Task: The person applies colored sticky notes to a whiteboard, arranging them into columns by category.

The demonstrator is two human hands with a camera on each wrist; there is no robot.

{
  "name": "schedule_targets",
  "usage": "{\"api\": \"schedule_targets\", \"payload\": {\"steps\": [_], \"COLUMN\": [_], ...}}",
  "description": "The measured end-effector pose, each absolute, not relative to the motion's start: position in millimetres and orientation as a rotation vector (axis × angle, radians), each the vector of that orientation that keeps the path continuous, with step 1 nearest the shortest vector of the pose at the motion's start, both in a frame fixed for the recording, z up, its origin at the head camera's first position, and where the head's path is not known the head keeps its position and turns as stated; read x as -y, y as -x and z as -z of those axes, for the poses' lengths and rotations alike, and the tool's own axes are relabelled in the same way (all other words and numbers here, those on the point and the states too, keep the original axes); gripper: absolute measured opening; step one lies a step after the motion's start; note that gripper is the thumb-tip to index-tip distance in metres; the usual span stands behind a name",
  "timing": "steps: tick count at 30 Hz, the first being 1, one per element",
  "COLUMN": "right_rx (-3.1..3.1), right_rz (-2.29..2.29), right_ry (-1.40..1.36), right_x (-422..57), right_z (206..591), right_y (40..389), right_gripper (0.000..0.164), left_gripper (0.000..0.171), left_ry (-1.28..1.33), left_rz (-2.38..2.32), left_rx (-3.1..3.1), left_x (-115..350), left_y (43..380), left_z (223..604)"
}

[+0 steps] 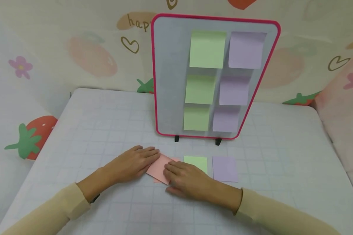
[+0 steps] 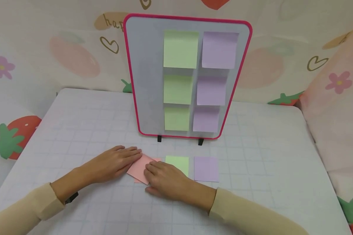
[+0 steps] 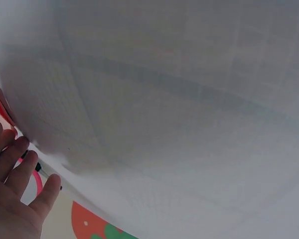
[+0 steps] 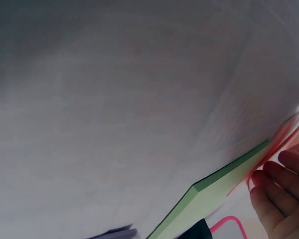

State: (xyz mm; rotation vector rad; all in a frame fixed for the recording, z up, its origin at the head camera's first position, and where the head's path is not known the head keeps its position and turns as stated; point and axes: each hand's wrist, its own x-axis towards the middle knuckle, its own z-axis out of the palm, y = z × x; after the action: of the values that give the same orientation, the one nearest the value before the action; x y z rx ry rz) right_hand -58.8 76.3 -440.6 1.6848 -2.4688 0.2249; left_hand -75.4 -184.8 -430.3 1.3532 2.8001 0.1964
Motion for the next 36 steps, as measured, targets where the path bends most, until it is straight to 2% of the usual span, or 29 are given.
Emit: {"api": "schedule_targets", "payload": {"steps": [6, 14, 22, 30, 36], "right_rx": [2.552, 2.565, 2.440, 2.372, 2.409], "right_rz": [-0.248, -0.292, -0.289, -0.179, -0.152], "right_ry": [-1.659, -1.647, -1.697, -1.767, -1.691], "right_x": [-75, -72, -75, -79, -73], "right_z": [437, 434, 438, 434, 436], "right_y": [62, 65, 67, 65, 65], "right_gripper": [0.036, 0.027, 0.011, 0.007, 0.024], "left_gripper": [0.044, 0.040, 0.037, 0.036, 0.037], "left_ry": [-1.374, -1.305, -1.337, -1.371, -1.366], "left_rz": [-0.198, -0.358, -0.384, -0.363, -0.335], "left_rx": [-2.804, -2.777, -2.780, -2.792, -2.797], "left_x": [187, 187, 189, 194, 198], "left_y": [72, 69, 67, 61, 56], "left_z": [431, 430, 432, 431, 431]}}
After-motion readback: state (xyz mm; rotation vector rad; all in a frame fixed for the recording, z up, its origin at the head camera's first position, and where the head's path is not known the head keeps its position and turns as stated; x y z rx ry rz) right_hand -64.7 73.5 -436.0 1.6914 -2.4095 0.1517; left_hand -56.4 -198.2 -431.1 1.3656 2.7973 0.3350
